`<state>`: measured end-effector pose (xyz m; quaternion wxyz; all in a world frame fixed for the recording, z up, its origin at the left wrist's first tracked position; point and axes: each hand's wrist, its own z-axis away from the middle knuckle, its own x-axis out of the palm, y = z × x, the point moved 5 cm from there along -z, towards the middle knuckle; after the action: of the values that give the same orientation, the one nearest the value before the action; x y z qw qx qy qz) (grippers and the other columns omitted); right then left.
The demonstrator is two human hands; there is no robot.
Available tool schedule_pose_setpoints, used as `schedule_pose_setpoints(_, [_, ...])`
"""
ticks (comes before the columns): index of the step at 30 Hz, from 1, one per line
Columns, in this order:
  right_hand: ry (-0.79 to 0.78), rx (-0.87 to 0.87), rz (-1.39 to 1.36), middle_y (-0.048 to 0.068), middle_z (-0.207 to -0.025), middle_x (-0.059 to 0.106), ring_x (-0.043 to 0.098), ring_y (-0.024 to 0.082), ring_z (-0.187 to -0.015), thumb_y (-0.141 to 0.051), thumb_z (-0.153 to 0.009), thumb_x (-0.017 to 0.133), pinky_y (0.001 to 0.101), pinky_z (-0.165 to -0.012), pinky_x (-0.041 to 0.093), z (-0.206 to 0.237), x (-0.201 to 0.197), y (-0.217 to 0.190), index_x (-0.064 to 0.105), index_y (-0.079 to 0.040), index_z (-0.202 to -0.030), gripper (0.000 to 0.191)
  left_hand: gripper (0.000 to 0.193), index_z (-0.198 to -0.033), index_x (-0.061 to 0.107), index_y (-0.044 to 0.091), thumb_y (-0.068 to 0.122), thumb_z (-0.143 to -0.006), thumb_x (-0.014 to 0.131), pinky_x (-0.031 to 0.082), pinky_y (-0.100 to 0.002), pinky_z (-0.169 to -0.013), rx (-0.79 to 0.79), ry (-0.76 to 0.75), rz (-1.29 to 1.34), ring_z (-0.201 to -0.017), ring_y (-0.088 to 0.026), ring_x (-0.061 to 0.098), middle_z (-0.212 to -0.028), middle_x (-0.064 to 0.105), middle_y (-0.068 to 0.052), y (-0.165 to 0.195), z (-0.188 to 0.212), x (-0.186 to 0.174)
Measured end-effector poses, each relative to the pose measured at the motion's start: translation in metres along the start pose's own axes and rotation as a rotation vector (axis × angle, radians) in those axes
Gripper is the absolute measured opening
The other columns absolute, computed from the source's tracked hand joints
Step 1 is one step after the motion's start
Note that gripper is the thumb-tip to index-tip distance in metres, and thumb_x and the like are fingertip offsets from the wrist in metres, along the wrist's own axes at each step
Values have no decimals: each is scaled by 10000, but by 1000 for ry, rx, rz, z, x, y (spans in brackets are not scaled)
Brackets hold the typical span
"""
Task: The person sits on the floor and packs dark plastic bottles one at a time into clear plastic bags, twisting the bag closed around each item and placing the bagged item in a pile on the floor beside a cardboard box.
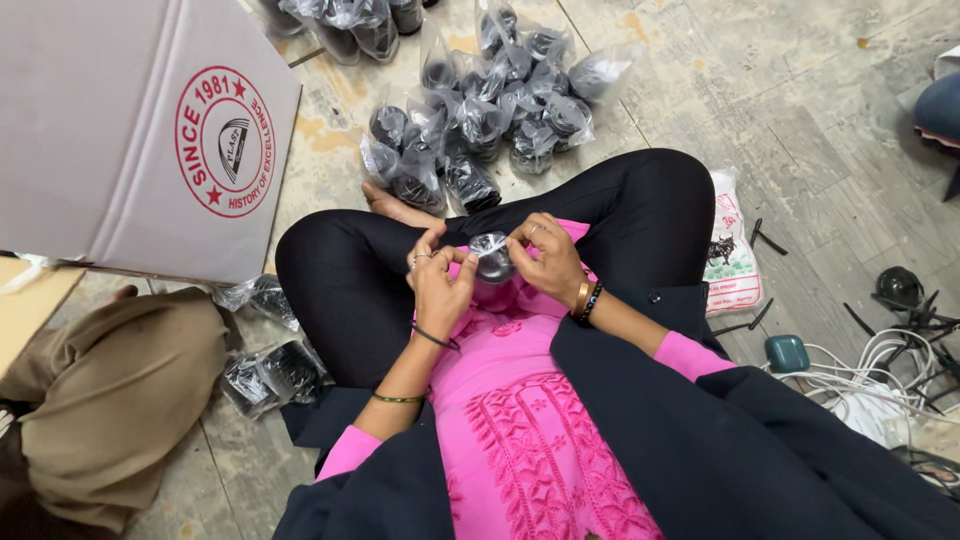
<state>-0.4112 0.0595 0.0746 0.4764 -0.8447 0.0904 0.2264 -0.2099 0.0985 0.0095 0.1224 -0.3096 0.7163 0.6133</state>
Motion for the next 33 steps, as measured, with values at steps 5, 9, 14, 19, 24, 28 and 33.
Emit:
schedule_pose_setpoints(5, [-75, -330, 250, 79, -872, 609, 568, 265, -817, -86, -853, 751, 408, -765, 394, 6, 1, -29, 648, -58, -875, 109, 144, -961, 777, -29, 113, -944, 757, 359, -350, -1128, -646, -287, 978, -1393, -229, 538, -1412, 625, -325, -52, -10, 38])
schedule_pose_setpoints(9, [-186, -444, 207, 91, -909, 625, 573, 278, -821, -80, -865, 755, 406, -739, 391, 5, 8, -40, 682, -47, -950, 116, 150, -971, 789, -17, 65, -876, 706, 451, -372, -1052, -458, -374, 897, -1328, -248, 552, -1582, 468, -147, -45, -17, 50])
schedule_pose_setpoints(14, [-83, -3, -111, 58, -968, 692, 659, 211, -892, -92, -981, 697, 337, -835, 491, -6, 2, -5, 673, -42, -996, 57, 167, -1024, 785, 6, 126, -922, 729, 384, -366, -1136, -367, -513, 979, -1451, -228, 430, -1641, 371, -153, -16, -21, 44])
schedule_pose_setpoints(19, [-220, 323, -359, 50, -967, 714, 656, 97, -861, -137, -998, 666, 246, -766, 514, 8, 17, 22, 675, -24, -1063, 131, 128, -994, 795, 74, 180, -924, 778, 349, -417, -1175, 6, -247, 485, -1442, -298, 433, -1546, 476, -154, 19, -15, 16])
schedule_pose_setpoints(24, [-301, 122, -363, 78, -1008, 678, 643, 114, -857, -78, -935, 696, 272, -760, 531, 2, 19, 18, 710, 18, -1081, 175, 132, -994, 798, 119, 228, -926, 770, 345, -444, -1165, 125, -115, 219, -1409, -328, 438, -1507, 501, -147, 46, -8, -7])
schedule_pose_setpoints(28, [-231, 97, -238, 84, -959, 669, 662, 148, -830, -60, -905, 717, 283, -735, 536, -2, 18, 5, 702, -3, -976, 92, 124, -936, 828, 121, 224, -872, 801, 318, -478, -1131, 214, -19, -15, -1386, -352, 439, -1470, 535, -140, 51, -4, -14])
schedule_pose_setpoints(33, [-40, -334, 170, 132, -1081, 680, 601, 302, -984, -89, -758, 749, 410, -883, 431, -6, 3, -36, 647, -53, -869, 154, 147, -946, 790, 97, 240, -910, 783, 371, -454, -1145, 112, -230, 242, -1358, -329, 477, -1460, 541, -132, 24, -21, -3])
